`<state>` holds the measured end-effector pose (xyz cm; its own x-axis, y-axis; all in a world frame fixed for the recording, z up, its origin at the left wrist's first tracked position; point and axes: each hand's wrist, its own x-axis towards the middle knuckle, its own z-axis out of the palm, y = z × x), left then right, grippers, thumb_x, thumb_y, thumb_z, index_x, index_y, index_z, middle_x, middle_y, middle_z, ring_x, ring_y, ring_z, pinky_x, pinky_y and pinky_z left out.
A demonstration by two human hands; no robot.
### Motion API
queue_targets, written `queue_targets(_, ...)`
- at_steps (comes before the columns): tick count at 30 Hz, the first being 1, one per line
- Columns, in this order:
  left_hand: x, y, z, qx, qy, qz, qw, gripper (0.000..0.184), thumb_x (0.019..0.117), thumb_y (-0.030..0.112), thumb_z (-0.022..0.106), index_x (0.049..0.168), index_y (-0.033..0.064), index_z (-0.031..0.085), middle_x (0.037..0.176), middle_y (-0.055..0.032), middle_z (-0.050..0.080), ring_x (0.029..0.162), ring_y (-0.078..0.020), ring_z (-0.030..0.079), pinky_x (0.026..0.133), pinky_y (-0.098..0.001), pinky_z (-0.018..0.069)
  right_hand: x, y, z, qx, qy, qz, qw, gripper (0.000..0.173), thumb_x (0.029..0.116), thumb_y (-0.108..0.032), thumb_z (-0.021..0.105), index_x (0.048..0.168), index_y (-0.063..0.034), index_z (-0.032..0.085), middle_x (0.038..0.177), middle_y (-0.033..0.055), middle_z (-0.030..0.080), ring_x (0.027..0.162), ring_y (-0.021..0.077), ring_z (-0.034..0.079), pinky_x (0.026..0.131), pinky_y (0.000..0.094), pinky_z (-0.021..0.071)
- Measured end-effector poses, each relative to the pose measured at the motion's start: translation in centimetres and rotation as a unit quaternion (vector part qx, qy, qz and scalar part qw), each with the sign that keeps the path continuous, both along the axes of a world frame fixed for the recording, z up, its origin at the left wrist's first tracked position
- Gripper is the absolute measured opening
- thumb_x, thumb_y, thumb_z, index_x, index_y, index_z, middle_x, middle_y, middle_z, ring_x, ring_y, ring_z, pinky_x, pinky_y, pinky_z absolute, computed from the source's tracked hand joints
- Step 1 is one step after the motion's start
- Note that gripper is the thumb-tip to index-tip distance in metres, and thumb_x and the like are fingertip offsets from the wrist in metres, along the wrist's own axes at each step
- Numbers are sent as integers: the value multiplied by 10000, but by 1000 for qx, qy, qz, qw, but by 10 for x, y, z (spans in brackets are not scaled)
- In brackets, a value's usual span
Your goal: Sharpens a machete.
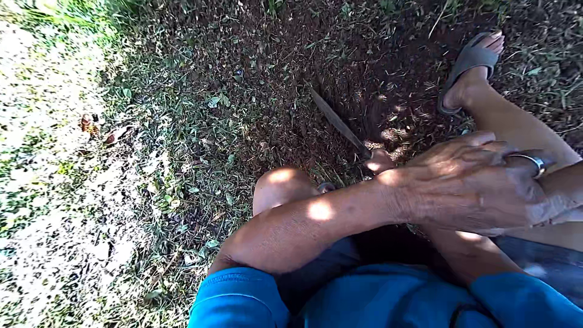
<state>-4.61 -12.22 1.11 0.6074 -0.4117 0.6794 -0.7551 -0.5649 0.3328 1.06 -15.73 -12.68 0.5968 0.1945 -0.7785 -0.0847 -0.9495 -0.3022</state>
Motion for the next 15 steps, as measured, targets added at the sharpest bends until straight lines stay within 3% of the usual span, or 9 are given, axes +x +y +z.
queue_targets(2,0,-2,0,5,-12,-1,1000,264,974,228,663,1152,70,776,826,-94,739,767,-220,692,791,-348,527,21,-10,-7,46,-49,8,998,360,1008,-118,640,1286,104,587,1244,337,617,1159,450,611,998,595,465)
queue_targets(4,-2,-3,1,-7,-22,4,1000,268,961,235,678,1148,68,776,826,-92,741,767,-216,695,802,-347,535,37,-16,-25,129,-167,-52,976,315,952,-118,701,1155,114,636,987,293,656,831,384,648,788,567,519)
queue_targets(6,-3,-2,2,-18,-31,8,999,267,959,240,692,1139,62,775,831,-96,739,763,-215,691,782,-342,538,58,-5,-4,194,-164,-148,956,311,974,-124,697,1195,67,594,869,145,599,654,216,557,676,409,519)
queue_targets(8,-2,-1,0,-33,-41,3,999,267,955,217,687,1140,48,777,806,-100,723,736,-215,663,735,-340,511,80,5,0,368,-214,-251,869,185,920,-73,700,1009,4,558,641,-3,523,439,77,490,458,262,499)
queue_targets(10,-3,0,0,-39,-45,2,998,269,960,197,669,1151,38,773,818,-107,724,746,-217,664,735,-344,506,96,25,14,524,-212,-322,759,166,936,-12,647,913,-70,493,557,-56,500,386,55,496,404,240,516)
queue_targets(12,-4,0,2,-45,-54,1,998,244,971,185,651,1112,27,774,820,-115,727,763,-224,683,776,-351,531,104,50,20,598,-199,-378,678,213,958,24,612,865,-99,466,516,-54,456,363,74,463,383,251,497)
queue_targets(13,-4,0,2,-51,-60,1,997,229,974,188,653,1082,28,777,809,-115,720,763,-228,679,781,-353,530,103,62,16,606,-187,-398,663,227,965,22,608,843,-103,464,504,-51,433,360,80,439,381,258,482)
queue_targets(15,-4,0,2,-52,-65,5,997,233,965,201,666,1084,39,784,813,-110,727,785,-232,694,815,-351,535,90,79,-13,564,-154,-404,704,203,950,11,609,852,-79,456,496,-38,417,350,80,430,369,259,475)
